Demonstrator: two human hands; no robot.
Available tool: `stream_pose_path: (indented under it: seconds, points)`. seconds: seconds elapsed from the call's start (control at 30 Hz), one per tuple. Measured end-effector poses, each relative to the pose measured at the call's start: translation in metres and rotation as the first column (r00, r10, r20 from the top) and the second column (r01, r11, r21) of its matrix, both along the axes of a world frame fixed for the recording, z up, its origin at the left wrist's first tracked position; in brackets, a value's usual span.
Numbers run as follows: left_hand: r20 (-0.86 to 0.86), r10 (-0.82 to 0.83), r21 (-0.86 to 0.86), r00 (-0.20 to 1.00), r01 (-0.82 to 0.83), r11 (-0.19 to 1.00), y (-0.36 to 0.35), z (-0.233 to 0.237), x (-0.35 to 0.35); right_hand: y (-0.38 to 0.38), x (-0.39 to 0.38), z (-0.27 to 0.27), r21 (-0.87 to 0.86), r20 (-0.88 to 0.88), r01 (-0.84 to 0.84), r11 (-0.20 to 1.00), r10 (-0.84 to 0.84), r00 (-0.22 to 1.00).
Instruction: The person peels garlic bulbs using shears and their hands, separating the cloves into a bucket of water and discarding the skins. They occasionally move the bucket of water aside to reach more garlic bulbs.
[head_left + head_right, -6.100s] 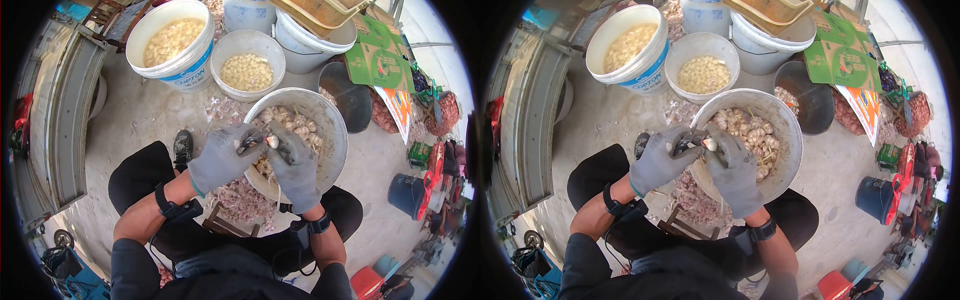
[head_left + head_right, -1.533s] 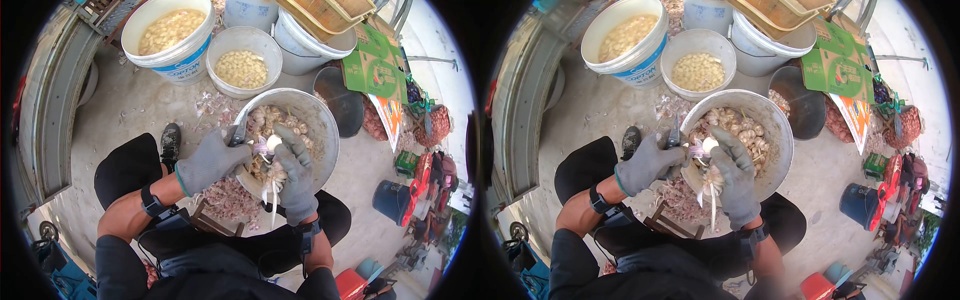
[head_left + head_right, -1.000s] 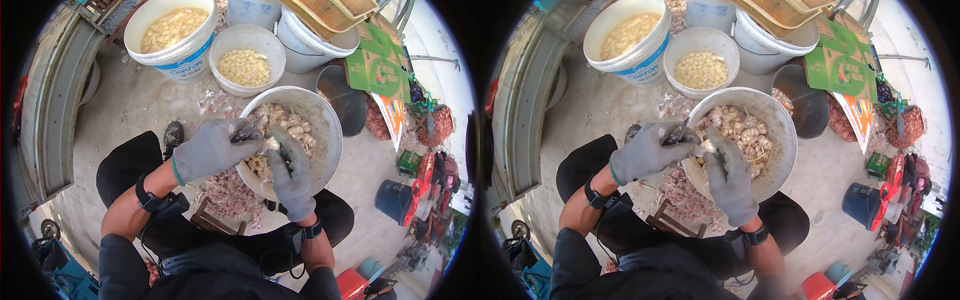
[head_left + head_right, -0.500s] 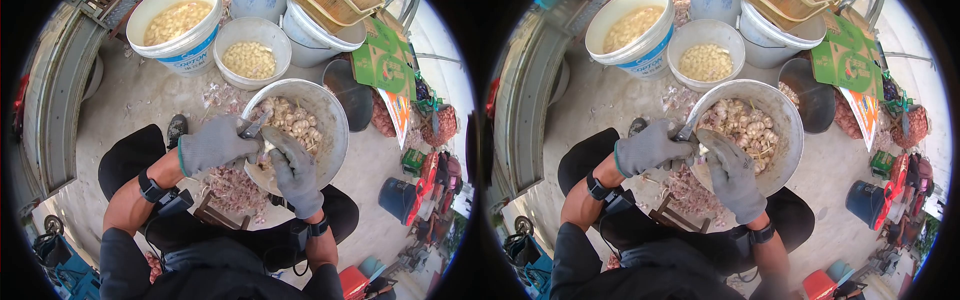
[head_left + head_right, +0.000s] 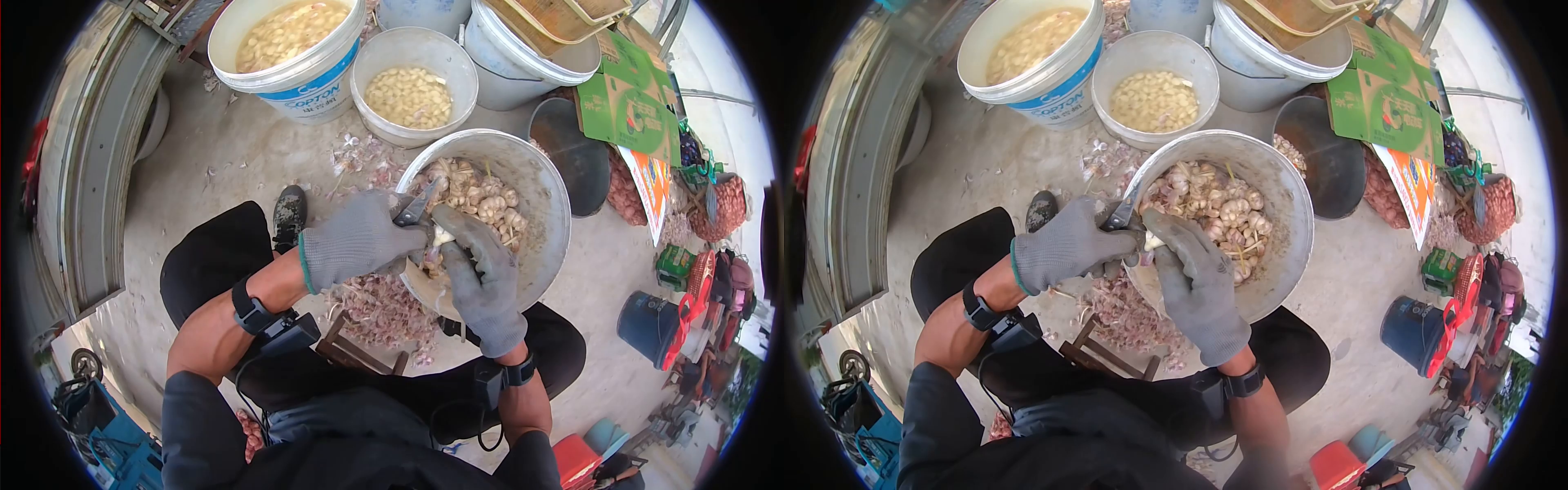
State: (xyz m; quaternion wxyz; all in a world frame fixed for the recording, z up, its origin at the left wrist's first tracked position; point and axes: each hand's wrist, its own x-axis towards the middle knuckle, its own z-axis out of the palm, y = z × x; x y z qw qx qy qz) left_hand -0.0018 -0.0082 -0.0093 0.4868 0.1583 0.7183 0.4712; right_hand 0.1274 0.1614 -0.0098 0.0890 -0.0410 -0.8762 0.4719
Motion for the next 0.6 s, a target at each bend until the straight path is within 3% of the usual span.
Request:
stream_pose_path:
  seconds: [0.07,0.1,0.17,0.2,0.27,0.3,0.37,0.47,0.5,0.57,0.6]
  points:
    - [0.015,-0.030,0.004,0.999,0.030,1.000,0.000,-0.002,0.000,-0.001,0.001,0.001,-0.280,0.136,0.054,0.958,-0.016,0.991]
    - [0.013,-0.032,0.005,0.999,0.031,0.999,0.001,0.001,0.000,-0.002,0.002,0.002,-0.279,0.135,0.055,0.959,-0.018,0.991]
    - [-0.070,-0.014,-0.019,0.997,0.013,1.000,0.003,0.008,-0.001,-0.001,0.002,0.006,-0.713,0.313,0.241,0.658,-0.009,0.950]
    - [-0.073,-0.015,-0.014,0.997,0.014,1.000,0.004,0.009,-0.001,0.000,0.001,0.008,-0.711,0.309,0.239,0.661,-0.012,0.951]
    - [-0.347,-0.035,-0.076,0.937,0.009,0.997,0.004,0.010,-0.001,0.004,0.000,0.011,-0.799,0.343,0.311,0.516,-0.035,0.939]
    - [-0.350,-0.034,-0.070,0.936,0.010,0.997,0.003,0.006,0.000,0.005,-0.001,0.011,-0.797,0.341,0.309,0.519,-0.037,0.939]
    - [-0.528,-0.117,-0.050,0.841,0.106,0.993,-0.002,-0.005,0.000,0.004,-0.001,0.010,-0.838,0.344,0.331,0.435,-0.051,0.938]
    - [-0.667,-0.129,-0.108,0.734,0.076,0.991,-0.004,-0.001,0.002,0.006,-0.001,0.008,-0.811,0.350,0.348,0.470,-0.086,0.933]
    - [-0.668,-0.131,-0.108,0.732,0.079,0.991,-0.003,0.003,0.002,0.005,-0.001,0.006,-0.812,0.348,0.348,0.469,-0.089,0.933]
    - [-0.490,0.090,0.118,0.867,-0.036,0.992,0.002,0.013,0.003,0.003,0.000,0.002,-0.754,0.329,0.346,0.558,-0.135,0.935]
    - [-0.493,0.089,0.115,0.866,-0.037,0.993,0.004,0.008,0.006,0.001,0.000,0.002,-0.757,0.326,0.343,0.557,-0.133,0.936]
